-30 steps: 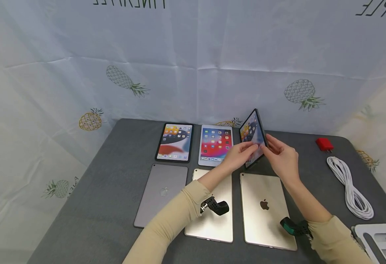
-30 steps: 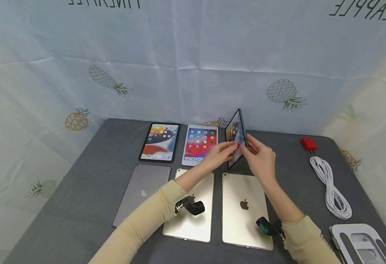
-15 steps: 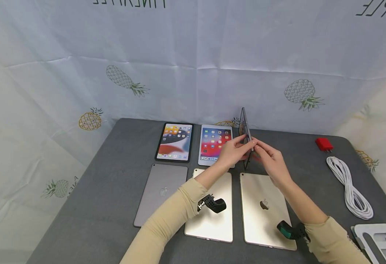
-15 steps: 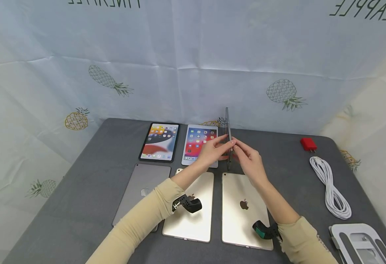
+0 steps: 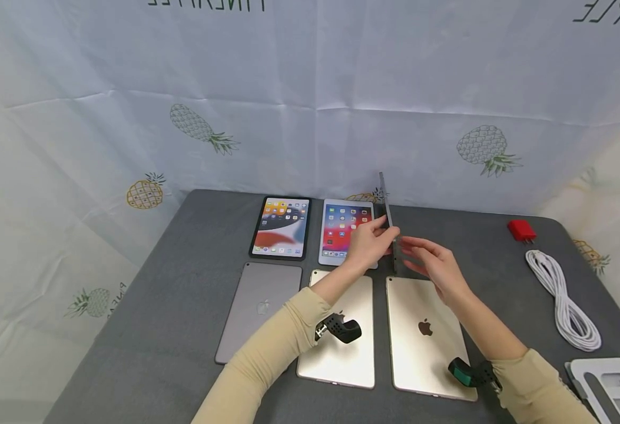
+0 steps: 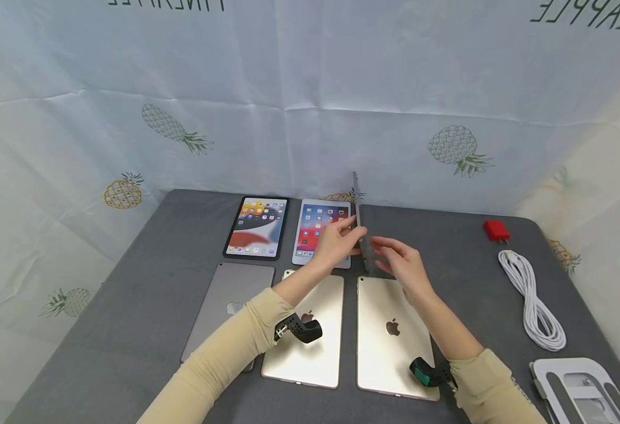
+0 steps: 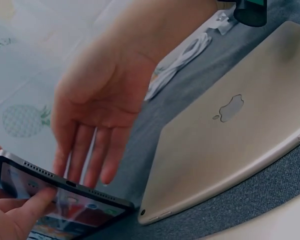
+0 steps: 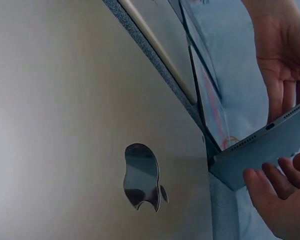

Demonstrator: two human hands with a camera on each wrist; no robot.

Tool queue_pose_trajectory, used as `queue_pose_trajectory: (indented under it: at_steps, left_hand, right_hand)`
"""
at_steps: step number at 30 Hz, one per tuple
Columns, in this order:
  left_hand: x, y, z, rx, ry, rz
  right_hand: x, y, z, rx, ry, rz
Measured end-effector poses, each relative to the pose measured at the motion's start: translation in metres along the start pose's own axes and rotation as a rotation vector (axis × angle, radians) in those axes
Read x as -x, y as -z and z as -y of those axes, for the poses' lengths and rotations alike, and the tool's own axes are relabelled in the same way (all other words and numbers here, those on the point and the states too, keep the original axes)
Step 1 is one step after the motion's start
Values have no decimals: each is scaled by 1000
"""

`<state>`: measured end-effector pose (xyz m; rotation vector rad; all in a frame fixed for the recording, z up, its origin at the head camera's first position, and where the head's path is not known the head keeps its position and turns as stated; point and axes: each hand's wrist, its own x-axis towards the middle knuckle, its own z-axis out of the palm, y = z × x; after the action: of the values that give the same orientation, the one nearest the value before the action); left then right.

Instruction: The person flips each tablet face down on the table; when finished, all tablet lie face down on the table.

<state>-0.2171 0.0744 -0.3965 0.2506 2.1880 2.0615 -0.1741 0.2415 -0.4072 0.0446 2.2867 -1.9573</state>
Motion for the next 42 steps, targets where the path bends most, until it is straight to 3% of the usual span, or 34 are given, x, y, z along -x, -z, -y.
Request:
queue_pose_trajectory:
  at_steps: [7,10,14,18,21,28,33,42]
  left_hand:
    - [-1,-1,4,114,-8,-92]
    - [0,-1,6,218,-11,-114]
    - [0,-1,9,331,-8,-94]
    - [1,-1,11,387,33,-58]
    - [2,-1,14,415,71,-28]
    - [4,-4,20,524,178,65]
    - [8,-5,23,476,244,62]
    - [9,-5,29,364,241,11]
  right_hand:
    - [-2,5,-9,63,-113,-2]
    - [-3,7,-11,13,-167,4]
    - [-4,12,-15,-195,-230,35]
    - [-2,21,-19,-483,-251,62]
    - [1,28,-23,-640,-258,48]
    - [10,37,-27,-728,-257,-16]
    - [17,42,-30,-719,-211,-65]
    - [21,55,-34,-656,-169,-100]
